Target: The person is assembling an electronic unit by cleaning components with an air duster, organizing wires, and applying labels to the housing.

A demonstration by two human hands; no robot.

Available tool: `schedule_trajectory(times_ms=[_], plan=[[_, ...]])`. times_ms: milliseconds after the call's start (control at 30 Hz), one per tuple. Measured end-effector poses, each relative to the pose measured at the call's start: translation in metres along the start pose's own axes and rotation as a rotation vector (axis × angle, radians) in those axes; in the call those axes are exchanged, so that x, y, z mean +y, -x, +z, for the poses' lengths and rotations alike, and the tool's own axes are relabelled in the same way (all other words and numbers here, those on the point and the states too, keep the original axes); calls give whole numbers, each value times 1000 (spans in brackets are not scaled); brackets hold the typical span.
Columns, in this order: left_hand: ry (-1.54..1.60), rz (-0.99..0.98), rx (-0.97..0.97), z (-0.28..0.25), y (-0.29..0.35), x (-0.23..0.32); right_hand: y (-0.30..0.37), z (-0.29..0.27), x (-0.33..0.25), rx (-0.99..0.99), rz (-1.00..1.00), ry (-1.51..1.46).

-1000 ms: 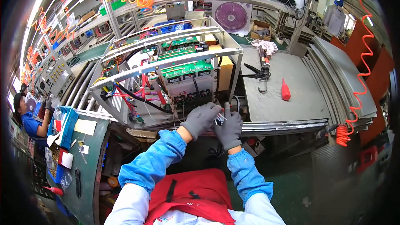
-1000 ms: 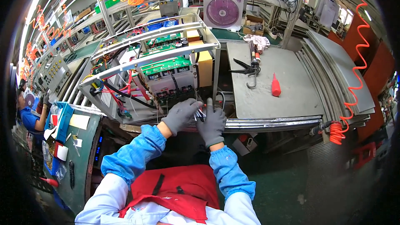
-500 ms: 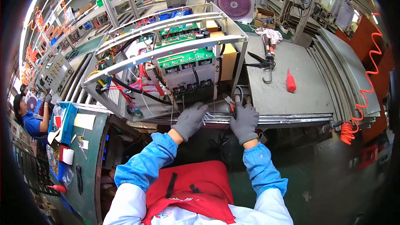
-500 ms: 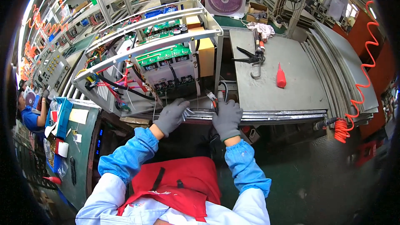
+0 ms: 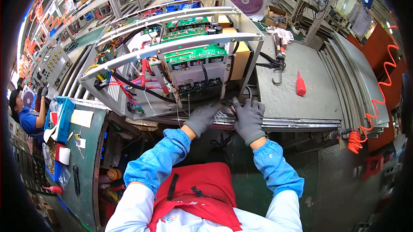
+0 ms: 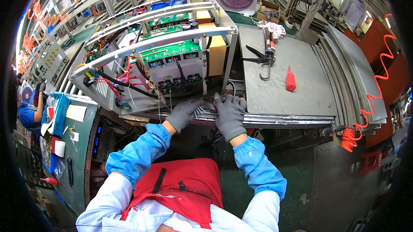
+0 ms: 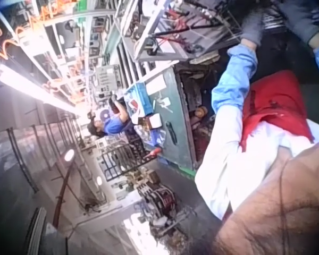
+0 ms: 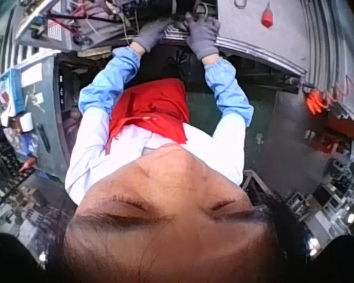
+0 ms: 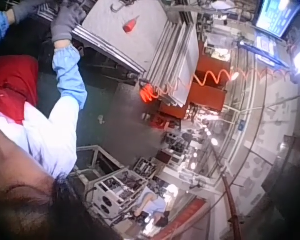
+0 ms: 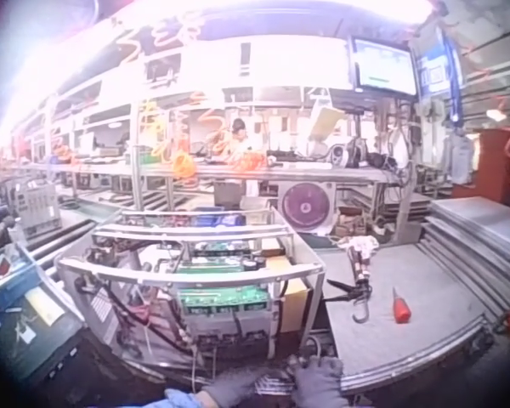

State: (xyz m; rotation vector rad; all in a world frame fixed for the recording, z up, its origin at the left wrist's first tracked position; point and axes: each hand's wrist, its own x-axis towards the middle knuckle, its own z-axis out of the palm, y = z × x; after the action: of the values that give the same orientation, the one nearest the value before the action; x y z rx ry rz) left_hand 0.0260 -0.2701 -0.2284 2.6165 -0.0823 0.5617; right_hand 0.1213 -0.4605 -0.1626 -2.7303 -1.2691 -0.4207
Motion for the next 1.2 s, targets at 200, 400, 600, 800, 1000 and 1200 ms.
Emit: schedule_trajectory(times_ms=[200, 400, 600, 800, 1000, 1200], plan=[[-9, 17, 57, -3, -4, 6, 2, 5, -1, 76, -17, 9], [25, -53, -13, -5, -5, 8, 5, 8, -2, 104, -13, 2], [22, -83, -63, -9, -8, 12, -1, 17, -8, 29, 43, 60], [-20, 23, 139, 1, 3, 2, -4, 33, -6, -117, 55, 62], [-44, -118, -162, -29, 11, 24, 11, 24, -23, -115, 119, -234], [461, -642, 346, -72, 46, 67, -3, -2, -33, -317, 89, -850]])
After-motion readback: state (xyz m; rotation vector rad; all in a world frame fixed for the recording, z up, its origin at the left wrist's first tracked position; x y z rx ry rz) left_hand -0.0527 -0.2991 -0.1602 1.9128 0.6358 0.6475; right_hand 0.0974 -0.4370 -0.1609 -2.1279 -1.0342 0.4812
